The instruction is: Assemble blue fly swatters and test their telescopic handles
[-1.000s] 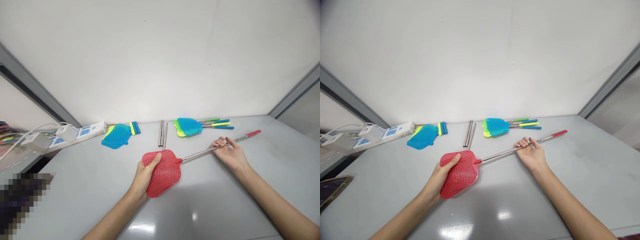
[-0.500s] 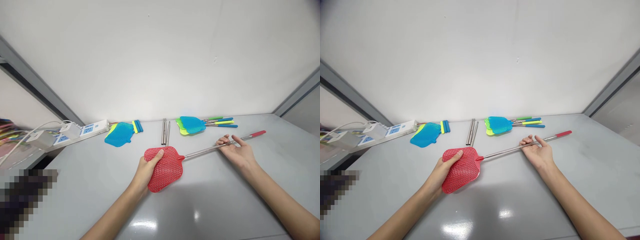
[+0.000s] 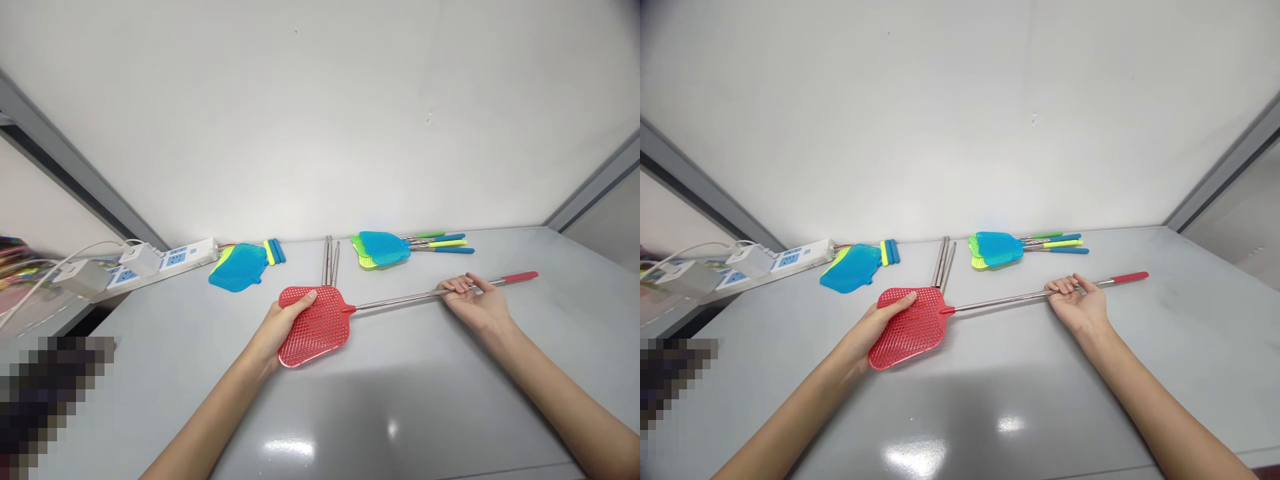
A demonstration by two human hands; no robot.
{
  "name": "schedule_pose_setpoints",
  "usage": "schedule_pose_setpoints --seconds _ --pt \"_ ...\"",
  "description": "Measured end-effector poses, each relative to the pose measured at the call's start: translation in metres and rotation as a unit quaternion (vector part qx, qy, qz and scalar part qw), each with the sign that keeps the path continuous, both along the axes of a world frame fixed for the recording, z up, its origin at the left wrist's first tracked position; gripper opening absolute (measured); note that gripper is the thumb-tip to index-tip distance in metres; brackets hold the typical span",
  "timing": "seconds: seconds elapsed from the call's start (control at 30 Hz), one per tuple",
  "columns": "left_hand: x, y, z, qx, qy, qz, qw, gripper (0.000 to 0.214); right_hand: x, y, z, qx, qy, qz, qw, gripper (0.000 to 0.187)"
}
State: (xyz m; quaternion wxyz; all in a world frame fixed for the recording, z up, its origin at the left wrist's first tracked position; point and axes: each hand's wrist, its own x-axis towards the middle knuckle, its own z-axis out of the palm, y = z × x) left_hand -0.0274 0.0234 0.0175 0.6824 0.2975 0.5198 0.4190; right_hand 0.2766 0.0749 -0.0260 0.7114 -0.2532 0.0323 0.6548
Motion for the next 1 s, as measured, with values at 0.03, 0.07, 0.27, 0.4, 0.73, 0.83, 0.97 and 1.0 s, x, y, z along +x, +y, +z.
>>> schedule_pose_setpoints --seconds 0.03,0.07,0.27,0.4,0.73,0.83,0.97,1.0 --pt "-0.0004 0.0006 -0.0012 -0.003 -0.001 0.001 1.0 0.04 -0.0013 -0.0008 -0.0005 0.003 -0.001 -0.002 1.0 0.021" --pt "-0.0005 0.001 -0.0022 -0.006 0.001 0.003 1.0 0.039 -0.0024 -0.0017 -0.0008 0.008 -0.003 -0.004 1.0 0.023" --pt "0.0012 0.0008 -0.0046 0.011 0.033 0.008 0.999 0.042 -0.0046 -0.0051 0.0008 0.021 -0.009 -0.024 0.999 0.028" --pt "0.0018 0.0004 -0.0053 0.033 0.049 0.006 0.998 0.041 -0.0049 -0.0053 0.0023 0.015 -0.007 -0.037 0.999 0.029" --pt "0.001 0.0018 -0.007 0.031 0.041 0.004 0.999 0.042 -0.0078 -0.0064 0.0011 0.018 -0.002 -0.039 0.999 0.03" --pt "-0.0006 0.0032 -0.0073 0.03 0.044 0.013 0.998 0.041 -0.0086 -0.007 0.0001 0.025 -0.004 -0.038 0.999 0.03" --pt "-0.0024 0.0047 -0.009 0.034 0.046 0.016 0.998 0.039 -0.0092 -0.0082 -0.0004 0.035 -0.009 -0.042 0.998 0.03" --pt "-0.0025 0.0048 -0.0098 0.033 0.044 0.015 0.998 0.039 -0.0095 -0.0085 -0.0004 0.037 -0.011 -0.043 0.998 0.03"
